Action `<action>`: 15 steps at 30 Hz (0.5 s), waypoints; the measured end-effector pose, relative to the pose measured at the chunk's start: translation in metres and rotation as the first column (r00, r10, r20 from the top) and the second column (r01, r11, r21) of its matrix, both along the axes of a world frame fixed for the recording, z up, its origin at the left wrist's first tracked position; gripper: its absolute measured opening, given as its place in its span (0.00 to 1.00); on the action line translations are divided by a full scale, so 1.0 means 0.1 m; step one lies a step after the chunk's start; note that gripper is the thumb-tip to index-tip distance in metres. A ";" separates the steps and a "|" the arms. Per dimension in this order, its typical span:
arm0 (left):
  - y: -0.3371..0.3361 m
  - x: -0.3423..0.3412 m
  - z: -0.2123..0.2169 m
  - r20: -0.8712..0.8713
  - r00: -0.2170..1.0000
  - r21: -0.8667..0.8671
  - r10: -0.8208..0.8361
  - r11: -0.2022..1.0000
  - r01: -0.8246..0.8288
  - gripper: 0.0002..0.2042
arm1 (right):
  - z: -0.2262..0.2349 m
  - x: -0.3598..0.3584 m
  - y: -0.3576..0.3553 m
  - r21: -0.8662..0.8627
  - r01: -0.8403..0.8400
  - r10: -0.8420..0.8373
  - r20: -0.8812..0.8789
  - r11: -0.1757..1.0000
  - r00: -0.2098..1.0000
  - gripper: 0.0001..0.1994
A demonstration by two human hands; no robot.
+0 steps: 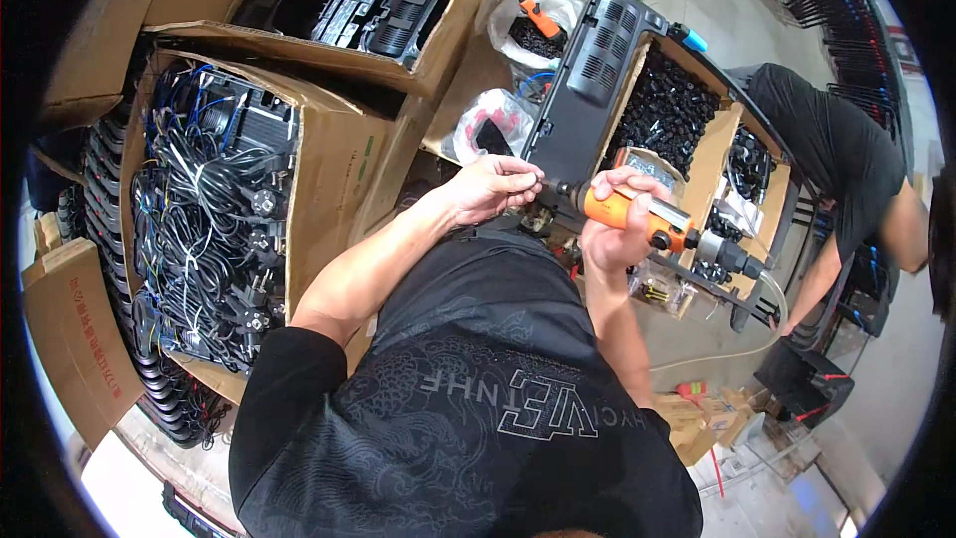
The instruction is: Manually assemble metal frames and electronic parts using power drivers in a factory setting.
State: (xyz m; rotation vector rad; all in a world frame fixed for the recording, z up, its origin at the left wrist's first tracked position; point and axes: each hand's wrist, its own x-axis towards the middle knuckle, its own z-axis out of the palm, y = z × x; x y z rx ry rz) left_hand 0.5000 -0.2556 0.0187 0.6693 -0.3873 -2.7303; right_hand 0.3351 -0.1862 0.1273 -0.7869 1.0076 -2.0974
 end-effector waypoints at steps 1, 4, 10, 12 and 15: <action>-0.02 0.03 -0.04 -0.013 1.000 -0.016 -0.026 1.000 0.026 0.10 | 0.00 0.02 -0.02 -0.001 0.004 -0.004 0.011 1.000 1.000 0.11; -0.12 0.03 -0.11 -0.094 0.995 0.083 -0.023 0.996 0.031 0.11 | 0.02 0.02 -0.15 -0.011 -0.009 0.010 0.050 1.000 0.999 0.10; -0.06 0.11 -0.16 0.064 0.997 0.161 0.042 0.986 -0.052 0.12 | -0.21 0.08 -0.32 -0.041 0.035 -0.036 -0.026 0.999 0.999 0.07; -0.07 0.23 -0.27 0.293 0.952 -0.009 0.090 0.996 -0.092 0.12 | -0.35 0.07 -0.40 0.006 0.024 -0.023 -0.124 1.000 0.992 0.06; -0.10 0.36 -0.28 0.426 0.892 -0.112 0.149 0.987 -0.111 0.13 | -0.48 0.07 -0.48 0.051 0.018 -0.008 -0.202 0.999 0.979 0.06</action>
